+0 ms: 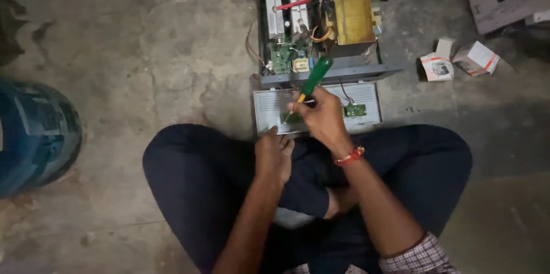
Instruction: The person sits on the floor and uses a screwdriver to remove screws from a metal casing containing a circuit board. They then remove a small white component from the board and inspect it in their hands.
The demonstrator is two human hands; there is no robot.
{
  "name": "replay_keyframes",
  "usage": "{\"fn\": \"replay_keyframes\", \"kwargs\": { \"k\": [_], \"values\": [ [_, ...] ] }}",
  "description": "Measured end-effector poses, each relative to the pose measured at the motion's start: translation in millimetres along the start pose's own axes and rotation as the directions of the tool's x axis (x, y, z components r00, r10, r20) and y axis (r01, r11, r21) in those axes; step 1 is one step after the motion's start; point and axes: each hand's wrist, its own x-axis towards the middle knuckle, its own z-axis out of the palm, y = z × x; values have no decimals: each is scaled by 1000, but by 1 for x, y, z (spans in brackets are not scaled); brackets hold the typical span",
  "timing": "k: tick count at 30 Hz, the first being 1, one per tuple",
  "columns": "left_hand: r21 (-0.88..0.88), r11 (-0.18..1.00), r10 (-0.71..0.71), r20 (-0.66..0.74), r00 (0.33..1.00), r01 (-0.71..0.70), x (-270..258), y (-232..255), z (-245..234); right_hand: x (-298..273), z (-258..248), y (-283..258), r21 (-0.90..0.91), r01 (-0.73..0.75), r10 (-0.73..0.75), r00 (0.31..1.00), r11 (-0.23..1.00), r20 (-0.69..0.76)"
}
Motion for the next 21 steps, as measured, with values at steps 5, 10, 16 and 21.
{"fn": "replay_keyframes", "kwargs": {
  "k": [5,10,16,21],
  "values": [
    [510,850,144,13,990,-131,-29,22,3,1,-5,5,162,-63,45,992,985,115],
    [895,-138,457,438,774,-425,-43,31,20,6,-14,2,187,-7,-9,996,982,85],
    [711,-615,414,659,628,-341,-34,34,41,3,-53,-18,251,-8,5,1000,968,12],
    [580,-740,330,754,568,-340,-21,30,42,-12,-85,-37,159,22,-8,996,987,-87]
  ]
}}
